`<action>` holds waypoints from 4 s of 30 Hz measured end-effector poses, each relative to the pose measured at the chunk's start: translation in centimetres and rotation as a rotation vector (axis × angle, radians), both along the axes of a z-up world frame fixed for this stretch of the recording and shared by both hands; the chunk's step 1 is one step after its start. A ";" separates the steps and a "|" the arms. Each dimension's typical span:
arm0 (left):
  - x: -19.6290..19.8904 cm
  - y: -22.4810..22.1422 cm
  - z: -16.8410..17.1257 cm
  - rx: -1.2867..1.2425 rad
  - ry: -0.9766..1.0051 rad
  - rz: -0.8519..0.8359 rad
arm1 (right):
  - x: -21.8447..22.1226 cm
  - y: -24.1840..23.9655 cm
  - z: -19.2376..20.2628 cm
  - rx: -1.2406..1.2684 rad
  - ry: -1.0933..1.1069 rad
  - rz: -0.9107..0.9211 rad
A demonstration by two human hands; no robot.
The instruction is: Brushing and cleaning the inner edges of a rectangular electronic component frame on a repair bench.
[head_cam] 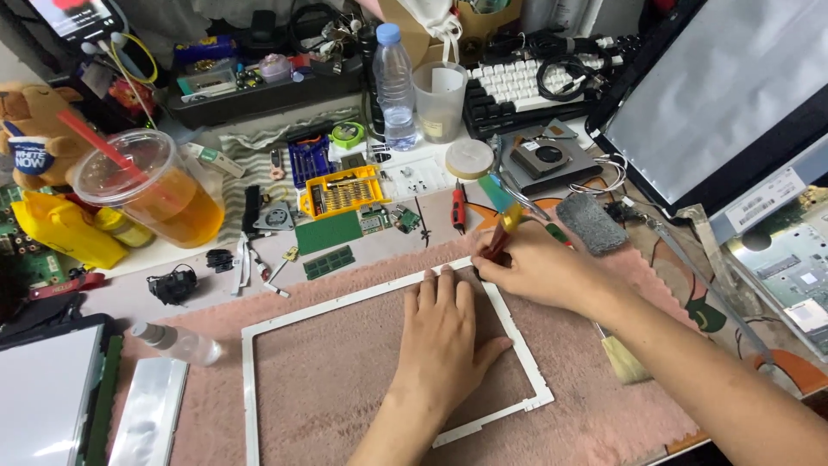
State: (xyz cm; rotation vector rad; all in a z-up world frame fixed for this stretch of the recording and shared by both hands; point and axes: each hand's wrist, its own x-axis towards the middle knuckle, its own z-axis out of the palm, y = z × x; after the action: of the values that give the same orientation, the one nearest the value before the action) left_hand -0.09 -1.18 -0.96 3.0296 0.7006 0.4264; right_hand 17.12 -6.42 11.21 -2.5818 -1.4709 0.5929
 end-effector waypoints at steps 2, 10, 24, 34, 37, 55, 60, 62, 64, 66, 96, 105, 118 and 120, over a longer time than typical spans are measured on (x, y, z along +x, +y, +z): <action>0.0 -0.1 0.1 0.040 0.047 0.011 | -0.8 -0.3 1.3 -0.046 0.047 -0.029; 0.1 -0.1 -0.2 0.043 0.055 0.015 | 0.2 0.2 -0.2 -0.007 0.001 0.020; -0.4 0.1 -0.1 0.010 0.026 0.003 | 1.1 -0.3 -1.1 -0.032 0.037 0.069; 0.6 2.9 1.8 0.002 -0.009 -0.022 | 2.7 -1.2 -2.6 0.194 0.245 0.138; 0.4 3.1 0.9 0.039 -0.056 -0.040 | 2.8 -1.4 -2.6 0.183 0.247 0.149; -4.2 -0.1 3.6 -0.234 -0.188 -0.143 | 0.3 -1.0 0.0 -0.013 0.170 0.065; -5.1 -2.2 3.2 -0.334 -0.212 -0.203 | 0.8 -1.3 -2.4 0.213 0.192 0.153; -5.5 -3.0 1.9 -0.300 -0.211 -0.228 | 0.3 -1.3 -1.3 0.112 0.250 0.108; -6.5 -3.4 1.7 -0.329 -0.203 -0.225 | 0.4 -1.6 -2.6 0.178 0.228 0.101; -7.5 -3.6 1.5 -0.353 -0.200 -0.216 | 0.2 -1.7 -2.2 0.247 0.203 0.101; -12.1 -5.6 0.9 -0.371 -0.157 -0.148 | -1.7 -5.1 -4.2 0.262 0.195 -0.018; -11.9 -5.8 1.4 -0.444 -0.167 -0.153 | -2.2 -5.6 -2.5 0.210 0.185 0.036; -12.0 -5.7 1.2 -0.460 -0.224 -0.141 | -3.2 -6.2 -0.6 0.049 0.166 -0.019; -12.1 -5.8 1.0 -0.469 -0.230 -0.147 | -3.6 -6.4 -0.4 -0.039 0.205 -0.054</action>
State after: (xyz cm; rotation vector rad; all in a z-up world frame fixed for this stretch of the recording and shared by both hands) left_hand -12.23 -6.99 0.09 2.5194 0.4769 0.5116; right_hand 13.53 -12.80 10.83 -2.4921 -1.3337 0.8572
